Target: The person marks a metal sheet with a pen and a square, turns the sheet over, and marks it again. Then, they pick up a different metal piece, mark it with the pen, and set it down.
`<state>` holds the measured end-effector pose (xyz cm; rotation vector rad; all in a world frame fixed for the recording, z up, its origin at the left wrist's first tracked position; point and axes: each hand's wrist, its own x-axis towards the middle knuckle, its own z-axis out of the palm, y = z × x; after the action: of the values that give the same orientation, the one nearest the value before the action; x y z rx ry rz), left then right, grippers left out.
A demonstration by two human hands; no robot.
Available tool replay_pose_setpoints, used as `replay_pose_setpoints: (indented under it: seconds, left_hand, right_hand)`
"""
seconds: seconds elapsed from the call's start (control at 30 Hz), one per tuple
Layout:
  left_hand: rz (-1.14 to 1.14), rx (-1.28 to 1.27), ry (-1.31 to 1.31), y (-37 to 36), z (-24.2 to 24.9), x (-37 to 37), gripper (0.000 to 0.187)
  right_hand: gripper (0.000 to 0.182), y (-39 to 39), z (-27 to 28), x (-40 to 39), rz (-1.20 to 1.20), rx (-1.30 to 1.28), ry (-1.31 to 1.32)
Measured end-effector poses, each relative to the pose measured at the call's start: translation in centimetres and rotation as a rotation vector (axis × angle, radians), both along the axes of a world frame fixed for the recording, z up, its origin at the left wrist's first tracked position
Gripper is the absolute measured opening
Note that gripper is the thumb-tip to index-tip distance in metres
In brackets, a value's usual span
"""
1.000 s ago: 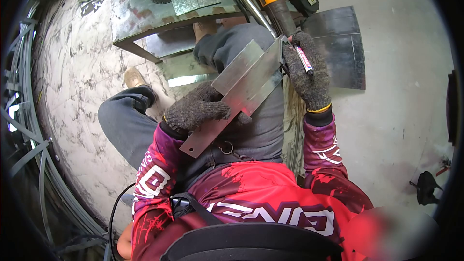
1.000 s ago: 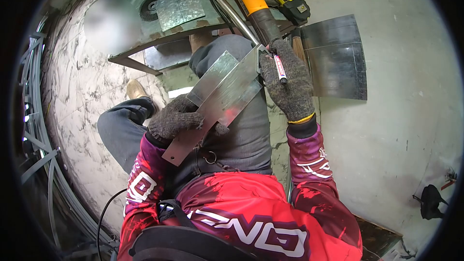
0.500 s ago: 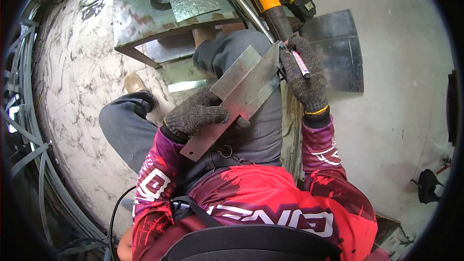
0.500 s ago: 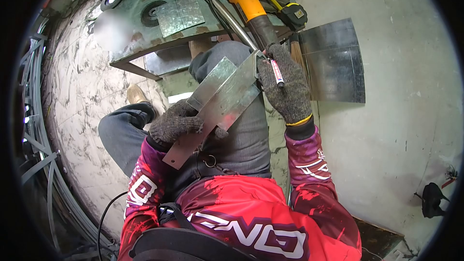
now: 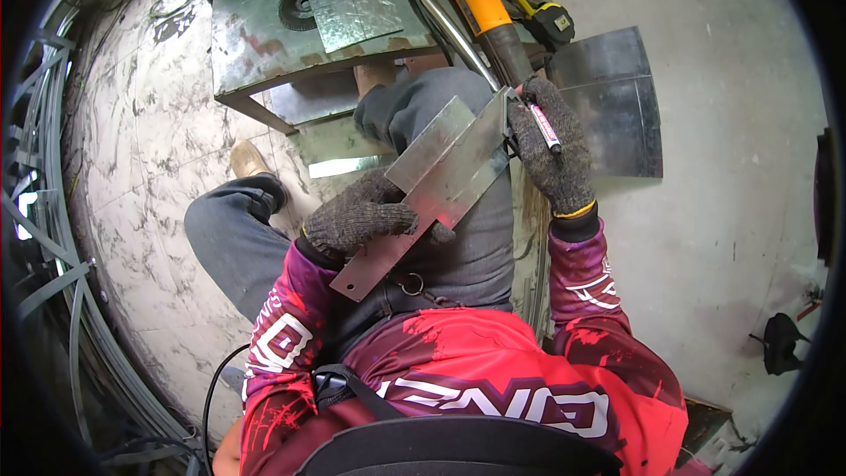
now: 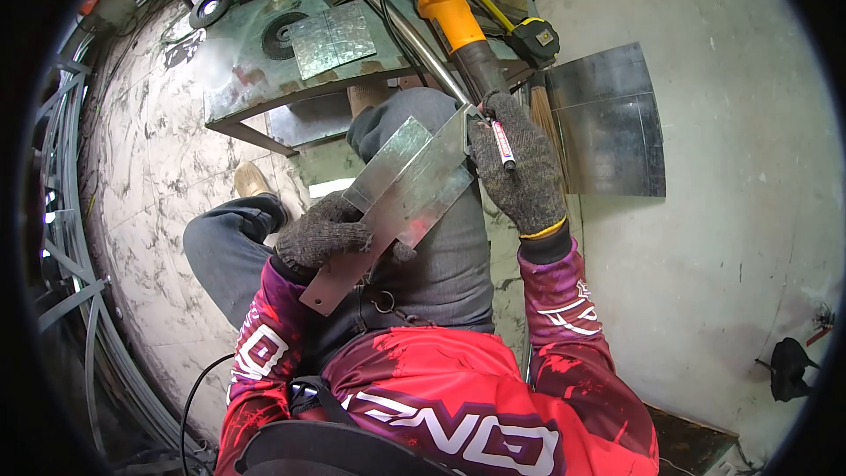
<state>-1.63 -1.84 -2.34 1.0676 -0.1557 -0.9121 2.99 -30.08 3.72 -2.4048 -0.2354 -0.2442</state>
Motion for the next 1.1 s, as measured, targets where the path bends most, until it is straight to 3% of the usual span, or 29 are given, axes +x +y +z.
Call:
replay_pose_setpoints:
  seconds: [0.1, 0.17, 0.3, 0.67, 1.1]
  left_hand:
    - [-0.023, 0.124, -0.054, 0.2, 0.3, 0.1, 0.048]
    - [-0.007, 0.001, -0.079, -0.1, 0.4, 0.1, 0.044]
    - [0.093, 0.029, -0.108, -0.4, -1.1, -0.6, 0.040]
    - [0.103, -0.024, -0.091, -0.8, 0.6, -0.3, 0.033]
    - [0.083, -0.038, 0.051, -0.7, 0.4, -0.8, 0.048]
  right_hand:
    - [0.021, 0.5, 0.5, -0.2, -0.018, 0.035, 0.014]
    - [0.021, 0.8, 0.5, -0.4, -0.028, 0.078, 0.052]
    - [0.021, 0.4, 0.3, -0.1, -0.067, 0.031, 0.141]
    - [0.017, 0.3, 0.5, 0.0, 0.048, 0.020, -0.036]
    - [0.018, 0.4, 1.3, -0.5, -0.008, 0.019, 0.017]
